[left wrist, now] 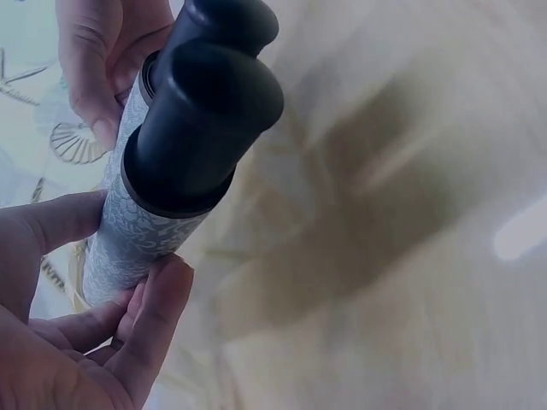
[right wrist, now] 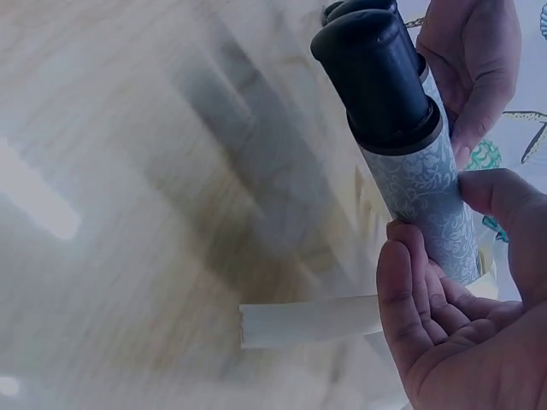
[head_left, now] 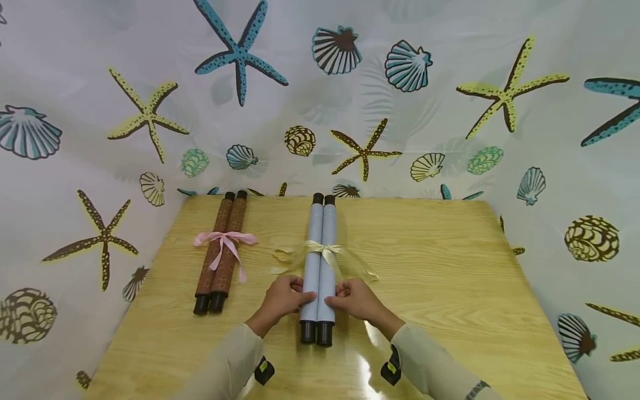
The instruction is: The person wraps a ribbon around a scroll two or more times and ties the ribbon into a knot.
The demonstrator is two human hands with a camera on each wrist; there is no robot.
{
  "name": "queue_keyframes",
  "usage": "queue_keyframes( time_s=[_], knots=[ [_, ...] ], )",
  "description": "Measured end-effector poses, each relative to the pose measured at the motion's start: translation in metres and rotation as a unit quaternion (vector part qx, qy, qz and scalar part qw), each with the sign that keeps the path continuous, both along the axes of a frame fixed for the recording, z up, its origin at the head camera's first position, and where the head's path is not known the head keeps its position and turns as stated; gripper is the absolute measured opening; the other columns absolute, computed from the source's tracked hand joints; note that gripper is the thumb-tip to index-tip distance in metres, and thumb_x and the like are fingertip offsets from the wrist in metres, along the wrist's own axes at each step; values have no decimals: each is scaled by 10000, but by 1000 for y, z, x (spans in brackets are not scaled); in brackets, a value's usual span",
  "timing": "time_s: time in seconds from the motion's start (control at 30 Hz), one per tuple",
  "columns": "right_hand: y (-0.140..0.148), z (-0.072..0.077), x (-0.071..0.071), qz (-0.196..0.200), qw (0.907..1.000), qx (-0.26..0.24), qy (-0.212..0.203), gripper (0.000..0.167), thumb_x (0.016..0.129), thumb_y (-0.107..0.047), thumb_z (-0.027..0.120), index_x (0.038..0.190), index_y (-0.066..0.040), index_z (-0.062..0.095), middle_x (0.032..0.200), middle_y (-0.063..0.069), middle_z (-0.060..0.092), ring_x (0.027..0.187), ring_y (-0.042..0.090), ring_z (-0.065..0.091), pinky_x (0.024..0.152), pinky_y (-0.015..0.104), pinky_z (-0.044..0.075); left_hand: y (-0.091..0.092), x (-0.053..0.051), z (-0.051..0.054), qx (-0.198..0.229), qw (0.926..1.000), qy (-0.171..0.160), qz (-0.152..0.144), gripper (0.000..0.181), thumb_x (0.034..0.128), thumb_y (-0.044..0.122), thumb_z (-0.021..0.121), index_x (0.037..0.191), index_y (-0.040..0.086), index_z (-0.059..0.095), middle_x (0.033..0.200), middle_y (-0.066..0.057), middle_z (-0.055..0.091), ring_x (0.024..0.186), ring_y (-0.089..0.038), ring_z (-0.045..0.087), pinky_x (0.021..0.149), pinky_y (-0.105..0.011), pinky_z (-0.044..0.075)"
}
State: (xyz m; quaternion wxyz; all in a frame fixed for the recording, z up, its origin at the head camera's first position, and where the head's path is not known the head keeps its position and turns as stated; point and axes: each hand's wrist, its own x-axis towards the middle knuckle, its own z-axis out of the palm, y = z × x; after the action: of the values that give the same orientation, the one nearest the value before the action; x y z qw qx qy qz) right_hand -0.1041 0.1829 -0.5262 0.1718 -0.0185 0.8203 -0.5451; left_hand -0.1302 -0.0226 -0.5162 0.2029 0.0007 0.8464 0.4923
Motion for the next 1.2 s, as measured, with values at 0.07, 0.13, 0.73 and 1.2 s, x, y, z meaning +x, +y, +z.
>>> queue_keyframes(
  time_s=[0.07, 0.13, 0.73, 1.2],
  knots=[
    [-7, 3, -6, 68, 10000, -39, 21, 211, 865, -161, 740, 866, 29, 649, 692, -19, 630, 618, 50, 525, 551, 211, 426, -8, -3, 6, -28, 10000, 33, 78, 398, 838, 191, 805, 1128, -46, 667, 977, -143, 674, 733, -161, 656, 608, -338, 589],
    [-15, 7, -13, 131, 9999, -78, 41, 209, 863, -164, 741, 857, 24, 649, 678, -30, 615, 609, 54, 520, 547, 216, 424, -15, -6, 11, -57, 9998, 56, 156, 400, 843, 193, 802, 1134, -46, 667, 990, -150, 678, 735, -166, 661, 614, -339, 591],
    [-108, 31, -71, 589, 9981, -113, 126, 216, 880, -223, 732, 867, -15, 671, 673, -28, 611, 612, 73, 525, 563, 219, 418, -109, -48, 44, -484, 9971, 91, 577, 438, 883, 235, 756, 1220, -29, 660, 1114, -193, 716, 815, -168, 687, 723, -386, 604],
    [-147, -21, -95, 374, 9988, -294, 152, 242, 842, -168, 760, 692, -82, 591, 575, -94, 520, 543, 51, 453, 515, 194, 361, -139, -73, -1, -887, 9935, 430, 569, 283, 810, 133, 793, 926, -118, 730, 1639, -237, 185, 1437, -412, 358, 914, -420, 549]
  ],
)
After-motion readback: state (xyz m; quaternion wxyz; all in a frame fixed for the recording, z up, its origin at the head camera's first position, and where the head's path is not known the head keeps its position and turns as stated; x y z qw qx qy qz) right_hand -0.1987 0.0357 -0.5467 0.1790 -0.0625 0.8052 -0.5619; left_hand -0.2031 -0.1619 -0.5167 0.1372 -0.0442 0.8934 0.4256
